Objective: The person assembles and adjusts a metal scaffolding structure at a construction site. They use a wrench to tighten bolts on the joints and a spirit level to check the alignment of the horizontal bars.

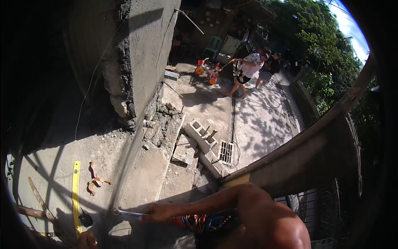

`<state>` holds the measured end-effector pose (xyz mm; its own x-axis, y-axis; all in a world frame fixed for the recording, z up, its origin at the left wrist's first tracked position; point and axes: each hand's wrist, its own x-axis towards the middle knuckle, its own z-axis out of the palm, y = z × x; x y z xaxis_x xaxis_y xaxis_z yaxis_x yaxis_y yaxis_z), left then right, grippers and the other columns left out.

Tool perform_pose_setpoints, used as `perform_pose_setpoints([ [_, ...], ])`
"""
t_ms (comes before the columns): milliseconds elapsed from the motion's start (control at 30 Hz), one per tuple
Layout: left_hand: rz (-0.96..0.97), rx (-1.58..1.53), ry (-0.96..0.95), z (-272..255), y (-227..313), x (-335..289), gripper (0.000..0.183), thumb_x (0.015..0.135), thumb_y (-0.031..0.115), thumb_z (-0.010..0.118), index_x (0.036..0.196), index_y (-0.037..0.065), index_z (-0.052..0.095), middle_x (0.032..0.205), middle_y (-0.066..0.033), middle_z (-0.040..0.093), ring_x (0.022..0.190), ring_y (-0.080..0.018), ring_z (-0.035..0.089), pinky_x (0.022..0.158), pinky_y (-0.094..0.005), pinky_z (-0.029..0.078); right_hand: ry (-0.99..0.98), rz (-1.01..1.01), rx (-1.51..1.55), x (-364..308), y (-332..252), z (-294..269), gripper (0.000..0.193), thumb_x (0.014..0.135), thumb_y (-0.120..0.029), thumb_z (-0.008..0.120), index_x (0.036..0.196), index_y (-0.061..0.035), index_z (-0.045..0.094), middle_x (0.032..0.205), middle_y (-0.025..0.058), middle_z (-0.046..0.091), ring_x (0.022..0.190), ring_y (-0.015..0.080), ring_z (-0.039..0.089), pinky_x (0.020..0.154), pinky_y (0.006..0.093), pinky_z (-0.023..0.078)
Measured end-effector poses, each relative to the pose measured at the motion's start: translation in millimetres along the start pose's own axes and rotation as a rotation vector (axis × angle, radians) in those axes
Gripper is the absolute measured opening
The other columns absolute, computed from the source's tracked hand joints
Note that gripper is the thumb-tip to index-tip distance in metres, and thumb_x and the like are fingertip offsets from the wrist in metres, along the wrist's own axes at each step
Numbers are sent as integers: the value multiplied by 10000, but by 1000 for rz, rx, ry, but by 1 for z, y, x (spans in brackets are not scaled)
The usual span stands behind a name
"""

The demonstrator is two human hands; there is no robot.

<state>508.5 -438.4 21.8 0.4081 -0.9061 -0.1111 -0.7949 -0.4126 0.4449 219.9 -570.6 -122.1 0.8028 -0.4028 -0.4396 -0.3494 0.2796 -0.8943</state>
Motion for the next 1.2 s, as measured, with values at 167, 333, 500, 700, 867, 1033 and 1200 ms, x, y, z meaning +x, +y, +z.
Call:
perform_pose_setpoints([
  [167, 162, 166, -74, -14, -4, 79, 301, 976, 299, 562, 1053, 59, 726, 910, -233, 701, 806, -408, 667, 712, -481, 517, -31, 107, -275, -10, -60, -68, 417, 1002, -418, 532, 1114, -42, 672, 998, 111, 702, 858, 217, 632, 787, 371, 500],
  [333, 241, 81, -406, 42, 38, 71, 352, 984, 336, 546, 1031, 39, 729, 897, -246, 693, 806, -416, 665, 714, -492, 516, 350, 26, -235, -28, -9, -69, 575, 983, -571, 509, 1178, -53, 667, 1043, 157, 700, 950, 241, 643, 825, 370, 500],
  [500, 72, 4, -525, 110, 74, 17, 393, 998, 365, 522, 1062, 19, 697, 872, -236, 698, 789, -442, 655, 740, -519, 510, 262, 337, -59, -30, 29, -43, 664, 946, -638, 518, 1195, -35, 647, 950, 189, 681, 907, 261, 648, 799, 382, 499],
  [700, -48, 2, -412, 86, 29, 28, 314, 990, 303, 567, 1026, 7, 663, 792, -243, 687, 724, -410, 664, 644, -479, 514, 272, 482, 33, -32, -38, -45, 843, 916, -722, 479, 1401, -34, 518, 1278, 230, 605, 1187, 365, 590, 952, 446, 472],
  [867, 129, -16, -99, 27, 17, 50, 383, 961, 365, 538, 934, 13, 688, 795, -280, 671, 769, -468, 642, 669, -537, 471, 404, 423, 69, -62, -70, -34, 739, 938, -670, 492, 1308, -38, 589, 1142, 243, 652, 1095, 359, 639, 896, 459, 491],
  [1033, 251, -4, -92, -21, 113, 59, 208, 909, 214, 625, 923, 7, 616, 748, -182, 674, 728, -377, 668, 665, -475, 482, 574, 443, -12, -90, -35, -8, 552, 956, -553, 537, 1108, -51, 709, 910, 208, 700, 849, 324, 694, 761, 459, 526],
  [1200, 985, -53, -50, -113, 255, 78, 325, 783, 98, 790, 953, 41, 519, 795, -154, 656, 702, -376, 656, 645, -441, 502, 716, 434, 218, -149, -6, 7, 622, 929, -584, 550, 1019, 11, 709, 897, 215, 709, 846, 309, 708, 748, 453, 527],
])
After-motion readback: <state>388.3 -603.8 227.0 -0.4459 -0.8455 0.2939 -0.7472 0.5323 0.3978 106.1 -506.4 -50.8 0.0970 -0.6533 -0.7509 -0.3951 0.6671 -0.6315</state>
